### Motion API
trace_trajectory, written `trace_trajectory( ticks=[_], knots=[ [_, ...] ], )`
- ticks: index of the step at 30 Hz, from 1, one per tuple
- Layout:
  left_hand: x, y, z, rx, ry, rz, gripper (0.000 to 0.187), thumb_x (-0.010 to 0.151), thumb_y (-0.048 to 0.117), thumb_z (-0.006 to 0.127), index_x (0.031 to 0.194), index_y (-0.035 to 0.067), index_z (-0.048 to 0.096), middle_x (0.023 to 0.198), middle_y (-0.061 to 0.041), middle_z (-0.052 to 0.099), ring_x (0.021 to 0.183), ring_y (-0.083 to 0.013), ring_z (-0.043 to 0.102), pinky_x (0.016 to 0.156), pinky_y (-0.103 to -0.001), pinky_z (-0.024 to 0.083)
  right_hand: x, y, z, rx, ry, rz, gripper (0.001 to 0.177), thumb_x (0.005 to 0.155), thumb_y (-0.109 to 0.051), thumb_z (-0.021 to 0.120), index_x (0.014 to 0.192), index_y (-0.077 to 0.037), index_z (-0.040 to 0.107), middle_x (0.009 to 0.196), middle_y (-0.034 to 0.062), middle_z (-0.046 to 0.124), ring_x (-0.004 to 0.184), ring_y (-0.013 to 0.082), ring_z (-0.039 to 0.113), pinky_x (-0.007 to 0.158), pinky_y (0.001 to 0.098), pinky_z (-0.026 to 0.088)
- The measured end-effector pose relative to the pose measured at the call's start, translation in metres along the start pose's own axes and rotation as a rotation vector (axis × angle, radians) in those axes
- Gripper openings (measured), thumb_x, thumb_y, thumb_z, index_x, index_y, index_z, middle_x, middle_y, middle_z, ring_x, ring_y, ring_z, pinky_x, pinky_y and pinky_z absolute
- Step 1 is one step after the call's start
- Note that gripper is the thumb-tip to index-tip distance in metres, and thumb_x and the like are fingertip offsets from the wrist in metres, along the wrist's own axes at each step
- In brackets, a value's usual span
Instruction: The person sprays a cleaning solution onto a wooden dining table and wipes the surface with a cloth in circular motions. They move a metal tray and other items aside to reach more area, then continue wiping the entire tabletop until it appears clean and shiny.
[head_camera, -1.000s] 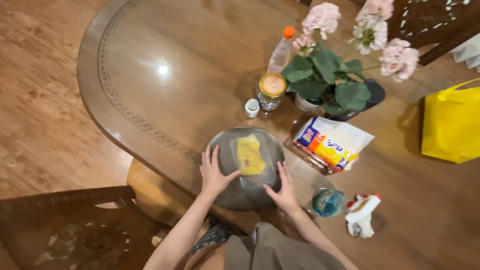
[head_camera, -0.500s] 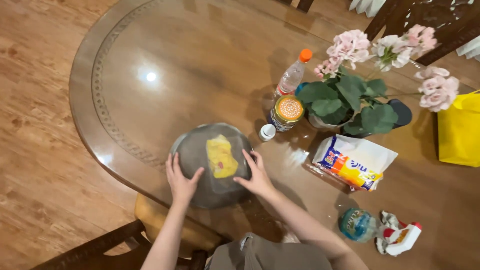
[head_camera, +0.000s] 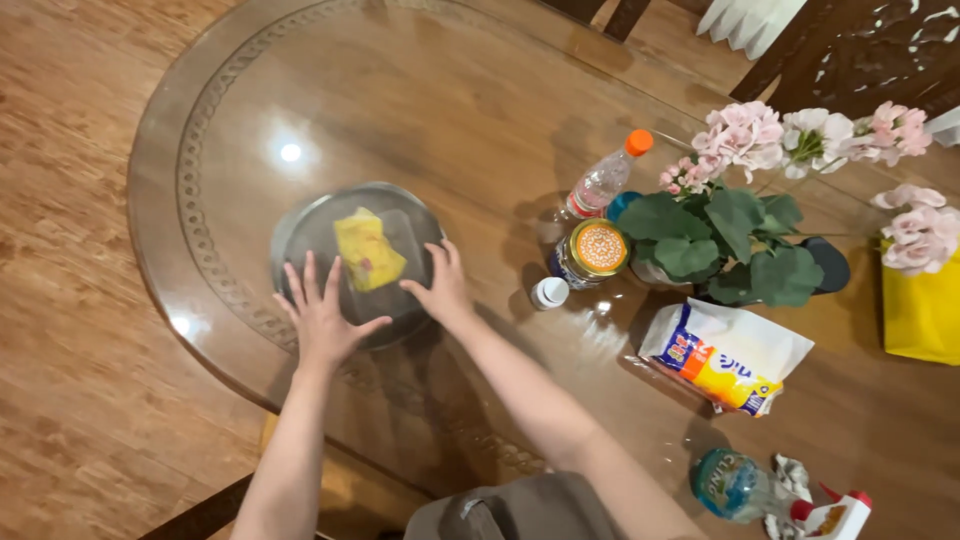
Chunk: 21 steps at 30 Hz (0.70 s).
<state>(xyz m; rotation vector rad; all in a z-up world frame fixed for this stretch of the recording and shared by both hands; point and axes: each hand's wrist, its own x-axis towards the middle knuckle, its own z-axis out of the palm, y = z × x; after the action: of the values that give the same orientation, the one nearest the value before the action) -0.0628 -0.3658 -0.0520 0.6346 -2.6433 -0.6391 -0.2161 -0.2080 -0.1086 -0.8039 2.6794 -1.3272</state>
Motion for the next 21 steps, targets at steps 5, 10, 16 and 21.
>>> trace_trajectory(
  ticks=[5, 10, 16, 21],
  knots=[
    [0.006, 0.009, 0.006, 0.083, -0.001, -0.043, 0.119, 0.057, 0.062, 0.089, 0.158, 0.019, 0.041, 0.171, -0.016, 0.018, 0.158, -0.0442, 0.001, 0.114, -0.081, 0.001, -0.006, 0.000, 0.001, 0.155, 0.056, -0.106, 0.064, 0.085, -0.027, 0.082, 0.139, -0.009, 0.055, 0.148, 0.0214, 0.049, 0.137, 0.0407, 0.051, 0.112, 0.0454, 0.045],
    [0.001, 0.066, 0.034, 0.090, 0.191, 0.115, 0.109, 0.066, 0.058, 0.089, 0.155, 0.013, 0.044, 0.166, -0.020, 0.028, 0.153, -0.0488, 0.010, 0.114, -0.079, 0.003, -0.068, 0.020, -0.085, 0.150, 0.324, -0.189, 0.050, 0.089, -0.010, 0.075, 0.136, -0.008, 0.057, 0.140, 0.0153, 0.054, 0.135, 0.0350, 0.053, 0.116, 0.0430, 0.042],
    [-0.003, 0.195, 0.101, -0.440, -0.108, 0.367, 0.079, 0.069, 0.031, 0.091, 0.136, 0.007, 0.057, 0.142, -0.014, 0.054, 0.135, -0.0404, 0.046, 0.113, -0.052, 0.037, -0.086, 0.119, -0.183, 0.154, 0.802, 0.267, 0.084, 0.085, -0.017, 0.082, 0.150, 0.001, 0.034, 0.140, 0.0187, 0.041, 0.126, 0.0297, 0.047, 0.109, 0.0412, 0.042],
    [-0.005, 0.239, 0.137, -0.580, -0.213, 0.213, 0.064, 0.068, 0.017, 0.088, 0.126, 0.010, 0.062, 0.132, -0.010, 0.061, 0.122, -0.0348, 0.058, 0.100, -0.043, 0.049, -0.047, 0.159, -0.206, 0.635, 0.341, 0.536, 0.086, 0.088, -0.034, 0.076, 0.155, -0.004, 0.031, 0.152, 0.0140, 0.050, 0.138, 0.0226, 0.048, 0.112, 0.0363, 0.038]
  ],
)
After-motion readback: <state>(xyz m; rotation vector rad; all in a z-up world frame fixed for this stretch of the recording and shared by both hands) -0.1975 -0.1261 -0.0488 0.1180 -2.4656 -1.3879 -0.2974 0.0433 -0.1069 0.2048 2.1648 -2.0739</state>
